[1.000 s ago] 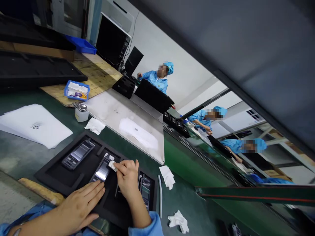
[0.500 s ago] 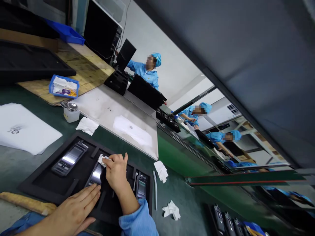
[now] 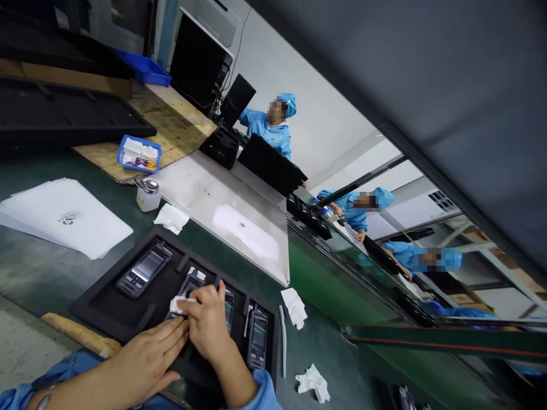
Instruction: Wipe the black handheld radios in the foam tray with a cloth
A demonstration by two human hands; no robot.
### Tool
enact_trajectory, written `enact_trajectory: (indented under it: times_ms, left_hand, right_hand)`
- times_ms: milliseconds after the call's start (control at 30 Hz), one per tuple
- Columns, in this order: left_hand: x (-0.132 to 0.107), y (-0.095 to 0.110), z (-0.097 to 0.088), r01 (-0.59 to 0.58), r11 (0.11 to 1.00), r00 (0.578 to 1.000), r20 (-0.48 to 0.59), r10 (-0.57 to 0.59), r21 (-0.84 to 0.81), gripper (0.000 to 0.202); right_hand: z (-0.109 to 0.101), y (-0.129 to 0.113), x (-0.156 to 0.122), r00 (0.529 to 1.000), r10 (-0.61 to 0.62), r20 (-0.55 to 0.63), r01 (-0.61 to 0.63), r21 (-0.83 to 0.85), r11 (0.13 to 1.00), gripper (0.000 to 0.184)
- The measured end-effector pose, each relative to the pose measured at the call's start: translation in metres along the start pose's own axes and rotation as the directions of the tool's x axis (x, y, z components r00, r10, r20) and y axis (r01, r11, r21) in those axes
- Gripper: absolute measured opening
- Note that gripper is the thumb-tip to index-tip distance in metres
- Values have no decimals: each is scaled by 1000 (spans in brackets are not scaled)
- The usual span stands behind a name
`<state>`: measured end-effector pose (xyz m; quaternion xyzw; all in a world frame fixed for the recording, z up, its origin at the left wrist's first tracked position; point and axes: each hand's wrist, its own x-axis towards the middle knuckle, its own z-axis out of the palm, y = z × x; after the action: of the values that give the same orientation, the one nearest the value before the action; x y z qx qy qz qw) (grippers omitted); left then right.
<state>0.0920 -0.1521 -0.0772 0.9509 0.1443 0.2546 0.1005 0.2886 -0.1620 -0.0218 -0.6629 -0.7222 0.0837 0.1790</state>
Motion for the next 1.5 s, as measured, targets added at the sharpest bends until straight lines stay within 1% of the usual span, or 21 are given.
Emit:
enact_trajectory:
  times_ms: [67, 167, 233, 333, 400, 467, 533, 633, 667, 733, 833, 900, 1000, 1067, 1133, 1167, 1233, 1333, 1400, 1433, 1500]
  left_hand:
    - [0, 0, -1, -12, 1000, 1000, 22, 12, 3, 57]
    - [2, -1, -3, -39, 999, 999, 18, 38, 29, 54]
    - [4, -2, -5, -49, 998, 999, 9, 49, 40, 53]
    - [5, -1, -6, -45, 998, 999, 6, 44, 38, 52]
    - [5, 0, -5, -37, 999, 999, -4, 37, 24, 50]
    - [5, 2, -5, -25, 1000, 999, -31, 25, 9, 45]
    - [6, 2, -6, -23, 1000, 998, -63, 23, 3, 43]
    - [8, 2, -9, -27, 1000, 996, -82, 27, 4, 43]
    - [8, 1, -10, -29, 1000, 996, -82, 29, 1, 43]
    - [9, 1, -11, -34, 999, 996, -77, 34, -4, 43]
    - [11, 1, -12, -45, 999, 997, -66, 45, 4, 43]
    - [11, 2, -12, -46, 999, 997, -64, 47, 19, 43]
    - [13, 2, -13, -49, 998, 997, -62, 52, 42, 46]
    - [13, 2, -14, -62, 997, 996, -66, 66, 52, 47]
    - [13, 1, -13, -68, 996, 994, -78, 73, 59, 47]
    - [12, 1, -12, -65, 996, 994, -88, 70, 61, 47]
    - [11, 0, -8, -52, 997, 993, -104, 59, 62, 47]
    - [8, 0, -3, -45, 997, 993, -105, 52, 60, 46]
    - [6, 1, -1, -43, 997, 995, -84, 48, 61, 46]
    - [6, 1, 0, -39, 997, 997, -70, 44, 62, 46]
    - [5, 2, 1, -30, 998, 998, -53, 34, 60, 47]
  right_hand:
    - [0, 2, -3, 1000, -8, -1, 8, 5, 1000, 40]
    - [-5, 14, 7, 996, 60, -64, -63, -49, 997, 39]
    - [-7, 21, 10, 990, 97, -102, -101, -43, 994, 37]
    - [-2, 15, -8, 989, 87, -117, -85, 22, 996, 35]
    - [3, 7, -25, 991, 69, -114, -62, 62, 996, 37]
    - [5, 5, -33, 991, 60, -116, -51, 76, 996, 40]
    - [3, 9, -27, 986, 82, -146, -76, 46, 996, 41]
    - [1, 16, -8, 974, 126, -186, -128, 1, 992, 38]
    - [1, 15, -4, 976, 121, -181, -123, 0, 992, 37]
    - [4, 6, -2, 985, 72, -155, -70, 19, 997, 36]
    - [8, -12, -8, 993, -14, -121, 19, 42, 999, 34]
    - [7, -16, -14, 994, -63, -87, 67, 43, 997, 31]
    - [-3, -7, -28, 993, -98, -65, 100, 35, 994, 32]
    - [-9, 1, -38, 993, -71, -96, 74, 24, 997, 37]
    - [-11, 5, -43, 991, -48, -121, 50, 13, 999, 41]
    - [-10, 4, -40, 991, -49, -126, 51, 8, 999, 41]
    - [-4, 0, -25, 992, -66, -107, 65, -5, 998, 38]
    - [2, -1, 13, 997, -57, -58, 55, -42, 998, 36]
    - [-1, 6, 34, 998, -34, -49, 30, -70, 997, 36]
    - [-3, 11, 40, 998, -25, -57, 21, -77, 997, 36]
    - [-9, 23, 40, 996, -8, -85, 2, -70, 998, 37]
